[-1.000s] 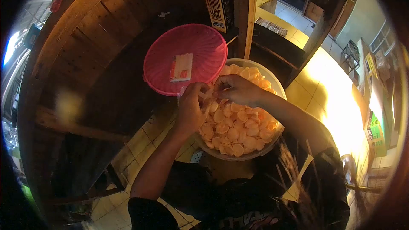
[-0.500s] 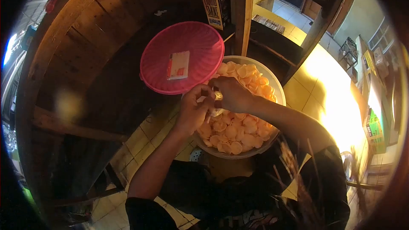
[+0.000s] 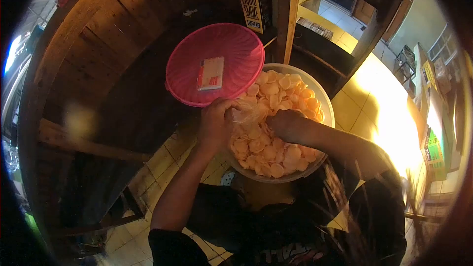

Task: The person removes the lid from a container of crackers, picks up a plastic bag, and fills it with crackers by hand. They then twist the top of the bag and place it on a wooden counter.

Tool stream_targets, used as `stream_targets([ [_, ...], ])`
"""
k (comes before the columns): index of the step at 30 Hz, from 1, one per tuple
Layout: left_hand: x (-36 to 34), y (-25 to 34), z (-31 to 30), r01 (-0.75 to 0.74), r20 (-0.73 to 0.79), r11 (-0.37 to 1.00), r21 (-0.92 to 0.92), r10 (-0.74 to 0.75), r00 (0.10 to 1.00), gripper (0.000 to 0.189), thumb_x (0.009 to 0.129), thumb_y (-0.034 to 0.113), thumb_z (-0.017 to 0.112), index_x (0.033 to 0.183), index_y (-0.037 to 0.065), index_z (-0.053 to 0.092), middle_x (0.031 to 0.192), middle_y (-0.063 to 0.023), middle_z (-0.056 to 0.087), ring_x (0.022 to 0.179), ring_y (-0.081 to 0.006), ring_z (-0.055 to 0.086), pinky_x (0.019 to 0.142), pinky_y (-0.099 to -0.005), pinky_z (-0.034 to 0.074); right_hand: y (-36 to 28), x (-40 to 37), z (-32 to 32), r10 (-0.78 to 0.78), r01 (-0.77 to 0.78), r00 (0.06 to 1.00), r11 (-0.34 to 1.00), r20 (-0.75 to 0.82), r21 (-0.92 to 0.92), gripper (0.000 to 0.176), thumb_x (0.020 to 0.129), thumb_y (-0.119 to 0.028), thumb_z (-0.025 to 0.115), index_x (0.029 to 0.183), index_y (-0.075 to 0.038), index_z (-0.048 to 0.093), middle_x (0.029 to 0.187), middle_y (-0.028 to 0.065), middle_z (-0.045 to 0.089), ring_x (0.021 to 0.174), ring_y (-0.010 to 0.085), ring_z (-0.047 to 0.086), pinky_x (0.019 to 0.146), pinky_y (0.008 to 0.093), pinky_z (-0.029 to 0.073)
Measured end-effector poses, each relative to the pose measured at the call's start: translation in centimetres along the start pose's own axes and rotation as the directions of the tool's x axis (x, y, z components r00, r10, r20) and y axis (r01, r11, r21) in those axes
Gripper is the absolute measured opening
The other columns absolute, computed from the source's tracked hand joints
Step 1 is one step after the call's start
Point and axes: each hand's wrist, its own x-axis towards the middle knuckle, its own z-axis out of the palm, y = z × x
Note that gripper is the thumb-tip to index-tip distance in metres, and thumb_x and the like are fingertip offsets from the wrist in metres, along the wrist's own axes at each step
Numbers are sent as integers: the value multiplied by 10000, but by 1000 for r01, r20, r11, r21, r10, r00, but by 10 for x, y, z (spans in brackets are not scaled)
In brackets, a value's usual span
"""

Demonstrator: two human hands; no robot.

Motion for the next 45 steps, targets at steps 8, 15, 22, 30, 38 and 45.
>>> stream_targets([
  [8, -1, -13, 6, 100, 51, 983, -152, -94, 994, 213, 925, 40, 519, 1121, -13, 583, 817, -71, 618, 624, -95, 596, 577, -253, 482, 15, -7, -47, -228, 352, 877, 904, -423, 243, 305, 769, -160, 703, 1049, -78, 613, 957, 138, 660, 941, 305, 636, 825, 385, 501],
  [15, -2, 23, 10, 339, 285, 652, -679, -191, 939, 346, 920, 78, 575, 1245, -28, 521, 915, -73, 656, 715, -89, 619, 616, -248, 501, -3, 0, -41, -177, 406, 748, 885, -640, 229, 419, 778, -124, 674, 1155, -15, 527, 1041, 213, 614, 997, 375, 594, 854, 461, 480],
  [22, -3, 18, 14, 242, 152, 773, -587, -189, 970, 385, 894, 82, 638, 1246, -25, 524, 946, -77, 653, 713, -89, 613, 592, -229, 505, -15, -4, -34, -201, 446, 732, 863, -651, 236, 429, 844, -169, 650, 1207, -5, 491, 1100, 263, 590, 1028, 409, 589, 861, 459, 484],
  [30, -4, 10, 20, 141, 113, 858, -495, -97, 989, 382, 899, 33, 584, 1269, -20, 506, 962, -70, 654, 741, -94, 632, 529, -224, 503, -11, -3, -42, -215, 367, 880, 874, -423, 319, 262, 856, -155, 634, 1069, -8, 598, 927, 211, 657, 930, 378, 630, 826, 436, 502],
  [38, -3, 19, 10, 266, 169, 790, -552, -206, 964, 322, 909, 29, 550, 1226, -25, 547, 966, -81, 656, 705, -95, 641, 514, -222, 497, -7, -12, -47, -251, 412, 884, 818, -395, 402, 281, 845, -179, 648, 1063, -7, 601, 974, 185, 655, 920, 354, 638, 823, 411, 503],
  [45, -7, 26, 17, 269, 174, 692, -670, -206, 963, 303, 932, 78, 535, 1217, -24, 555, 963, -77, 647, 711, -101, 623, 584, -257, 547, -10, -7, -50, -205, 439, 871, 731, -446, 522, 281, 859, -192, 624, 1064, -1, 596, 1034, 187, 652, 942, 323, 643, 822, 396, 499],
])
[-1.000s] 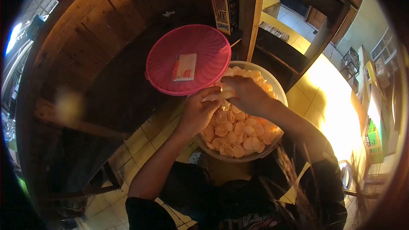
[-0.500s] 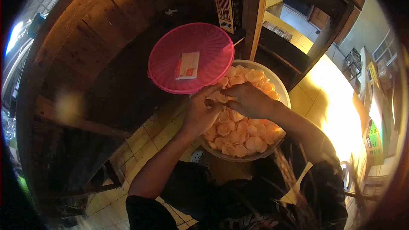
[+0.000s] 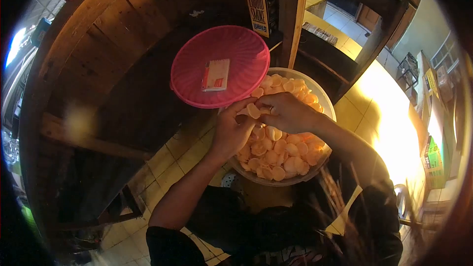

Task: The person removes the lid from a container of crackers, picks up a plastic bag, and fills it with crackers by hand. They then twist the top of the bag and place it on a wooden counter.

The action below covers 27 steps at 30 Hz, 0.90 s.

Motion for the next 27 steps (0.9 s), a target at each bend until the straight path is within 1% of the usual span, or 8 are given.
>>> stream_targets([
  [5, 4, 2, -1, 77, -17, 993, -91, -79, 997, 272, 945, 103, 529, 1178, -26, 584, 910, -69, 651, 721, -104, 617, 588, -249, 538, 6, 2, 0, 38, -18, 993, 985, 116, -173, 294, 870, -199, 617, 1089, -5, 583, 1023, 193, 649, 952, 291, 642, 849, 381, 495],
  [11, 6, 1, -9, 65, -59, 998, -1, -65, 996, 280, 923, 122, 567, 1146, -45, 592, 836, -70, 650, 702, -96, 615, 565, -232, 516, 19, 2, 10, -38, 76, 989, 960, -142, 270, 272, 907, -177, 587, 1116, -4, 561, 934, 131, 628, 941, 213, 623, 845, 352, 485],
  [13, 6, 3, -6, 115, -90, 991, 66, -109, 990, 318, 908, 126, 585, 1167, -58, 573, 822, -75, 651, 692, -99, 617, 555, -230, 509, 18, 4, 4, -50, 57, 997, 989, -52, 140, 263, 887, -192, 602, 1052, 9, 561, 920, 187, 633, 928, 296, 637, 835, 393, 493],
  [16, 1, 5, -1, 35, -77, 984, -176, -49, 996, 240, 917, 106, 589, 1110, -35, 611, 848, -67, 647, 695, -88, 610, 561, -230, 521, 7, 1, 4, 15, -16, 1000, 1000, -20, -16, 235, 894, -179, 587, 1028, 14, 564, 906, 195, 639, 919, 309, 639, 813, 402, 492],
  [19, 1, 8, 1, 55, -107, 982, -179, -75, 991, 234, 914, 118, 608, 1095, -30, 621, 823, -65, 649, 660, -89, 607, 551, -229, 510, 6, 1, 11, -100, 106, 994, 974, 36, -201, 234, 899, -181, 585, 1013, 23, 563, 894, 205, 641, 918, 321, 641, 800, 405, 494],
  [23, 6, 3, -9, 4, -81, 999, -36, -7, 997, 219, 916, 113, 612, 1079, -32, 633, 769, -54, 648, 626, -87, 601, 535, -225, 487, 8, 0, 17, -126, 131, 991, 981, 45, -140, 235, 895, -180, 602, 1007, 23, 566, 924, 198, 645, 910, 321, 644, 799, 406, 496],
  [25, 8, 0, -12, -24, -108, 999, -35, 20, 994, 211, 917, 104, 608, 1076, -33, 635, 755, -52, 646, 623, -85, 599, 529, -224, 479, 7, 0, 18, -95, 106, 983, 992, -154, 63, 244, 884, -170, 627, 1023, 18, 559, 932, 180, 642, 902, 310, 650, 810, 397, 500],
  [27, 8, -3, -13, -52, -161, 973, 223, 89, 983, 217, 923, 95, 591, 1092, -35, 632, 753, -49, 647, 621, -86, 599, 527, -229, 482, 13, 4, 16, -22, 40, 989, 992, -143, 124, 265, 878, -166, 640, 1047, 18, 552, 947, 180, 641, 921, 306, 652, 815, 392, 504],
])
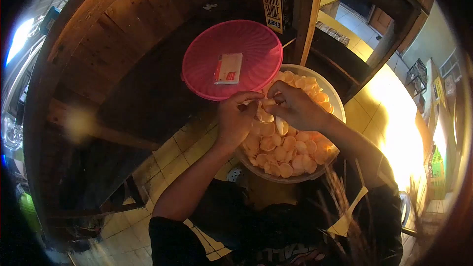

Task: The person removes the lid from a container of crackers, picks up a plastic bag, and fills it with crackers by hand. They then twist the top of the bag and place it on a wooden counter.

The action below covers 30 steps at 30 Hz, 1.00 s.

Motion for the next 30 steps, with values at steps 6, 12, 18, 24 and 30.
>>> stream_targets([
  [6, -8, 7, 6, 85, 135, 982, -171, -62, 989, 256, 921, 37, 506, 1142, -29, 618, 838, -86, 677, 626, -111, 619, 571, -240, 518, -2, 1, -4, 113, -109, 990, 993, 85, -52, 464, 864, -90, 662, 1254, -8, 423, 1082, 155, 613, 1001, 248, 642, 842, 345, 516],
  [12, -11, 12, 8, 124, 328, 970, -208, -51, 943, 414, 847, 35, 623, 1249, -28, 549, 1118, -132, 618, 804, -129, 641, 679, -247, 535, -2, 1, 1, 230, -229, 973, 971, 4, -73, 642, 872, -67, 633, 1398, -42, 266, 1206, 193, 566, 1051, 269, 624, 871, 353, 507],
  [18, -12, 1, 11, -268, 305, 957, 107, 225, 925, 587, 749, 100, 779, 1277, 11, 538, 1195, -68, 555, 810, -119, 594, 714, -258, 528, 0, 2, 2, 294, -301, 953, 945, 67, 131, 623, 879, -21, 549, 1423, -43, 245, 1306, 216, 491, 1149, 280, 552, 936, 378, 460],
  [24, -8, 13, 2, -124, 229, 985, 124, 93, 969, 453, 755, 12, 719, 1190, 2, 592, 1164, -126, 588, 887, -169, 633, 782, -284, 510, -12, 2, -16, 345, -436, 894, 819, 287, 373, 668, 832, 31, 541, 1427, -41, 247, 1357, 199, 442, 1204, 248, 491, 946, 362, 447],
  [30, -8, 9, 1, -243, 135, 930, 276, 213, 968, 357, 848, 4, 616, 1204, 17, 598, 1113, -91, 634, 897, -97, 620, 712, -268, 528, 7, 2, -3, 6, -9, 997, 999, 81, 38, 621, 826, 7, 558, 1395, -13, 310, 1100, 194, 616, 987, 274, 617, 814, 388, 506],
])
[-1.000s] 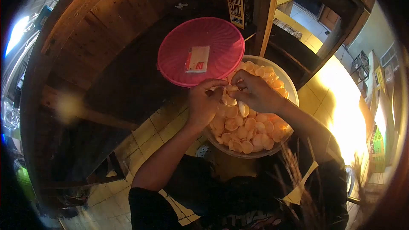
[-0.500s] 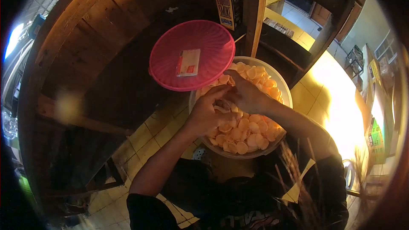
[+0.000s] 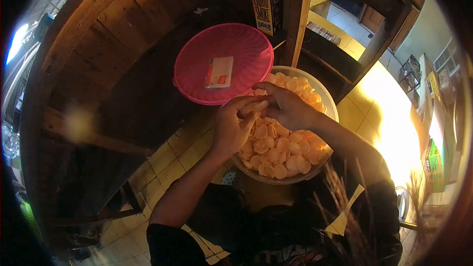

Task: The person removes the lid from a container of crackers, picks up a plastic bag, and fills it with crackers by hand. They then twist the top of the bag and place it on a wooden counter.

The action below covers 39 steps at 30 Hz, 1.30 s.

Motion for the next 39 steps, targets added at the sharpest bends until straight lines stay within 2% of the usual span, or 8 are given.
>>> stream_targets([
  [3, 1, 11, -1, 358, 117, 884, -300, -339, 934, 340, 864, 31, 618, 1203, 13, 602, 1050, -86, 663, 886, -97, 626, 704, -263, 524, -10, -1, 3, 89, -87, 996, 986, 3, -145, 595, 816, 22, 560, 1371, -22, 350, 998, 202, 652, 940, 316, 646, 801, 405, 524],
  [8, -1, 18, -1, 393, 199, 721, -571, -342, 918, 303, 855, 64, 656, 1149, -5, 629, 957, -82, 682, 826, -86, 631, 674, -238, 511, -12, -2, 19, 97, -109, 994, 907, -50, -407, 613, 796, -32, 655, 1352, -80, 402, 834, 159, 655, 781, 307, 671, 720, 371, 541],
  [10, 0, 16, -4, 395, 194, 724, -566, -348, 917, 285, 845, 69, 673, 1116, -13, 643, 937, -80, 685, 812, -83, 632, 665, -230, 505, -4, 3, 20, -190, 122, 974, 897, -122, -425, 598, 792, -97, 687, 1333, -84, 432, 805, 137, 650, 730, 296, 662, 703, 371, 540],
  [18, 3, -6, -16, 49, -99, 988, 146, -35, 994, 133, 738, -41, 561, 806, 15, 660, 895, -131, 665, 843, -244, 660, 728, -337, 518, 5, -14, 13, 61, 103, 974, 737, 218, -668, 438, 816, -275, 680, 1188, -73, 567, 1012, 168, 620, 975, 310, 617, 768, 402, 531],
  [22, 5, -22, -16, -143, -168, 961, 238, 185, 968, 159, 773, -75, 569, 853, 13, 675, 889, -68, 660, 756, -116, 624, 663, -249, 480, 5, -26, 47, 204, 110, 935, 612, 291, -783, 321, 864, -220, 584, 1131, -43, 598, 1017, 184, 611, 1002, 346, 612, 835, 434, 521],
  [32, 2, -18, -22, 193, -29, 978, 78, -192, 981, 249, 861, 20, 546, 1093, 12, 637, 825, -63, 642, 675, -89, 602, 598, -250, 482, -1, -8, -6, 196, 10, 916, 861, 350, -508, 255, 792, -79, 615, 1044, -44, 614, 948, 191, 650, 860, 296, 664, 749, 377, 538],
  [37, 3, 2, -14, 373, 173, 864, -338, -333, 927, 349, 886, 45, 568, 1227, -25, 557, 931, -59, 642, 721, -89, 602, 635, -250, 504, -8, 0, -3, 32, 9, 989, 963, -147, 271, 210, 789, -4, 618, 997, -23, 623, 938, 165, 663, 881, 233, 665, 794, 360, 520],
  [39, 4, 8, -10, 344, 203, 757, -556, -278, 939, 381, 884, 70, 621, 1240, -41, 541, 969, -55, 633, 748, -82, 599, 656, -238, 505, -10, 1, 1, 23, -9, 989, 995, -147, 100, 206, 796, 1, 619, 1000, -25, 621, 948, 165, 663, 886, 251, 664, 795, 369, 520],
])
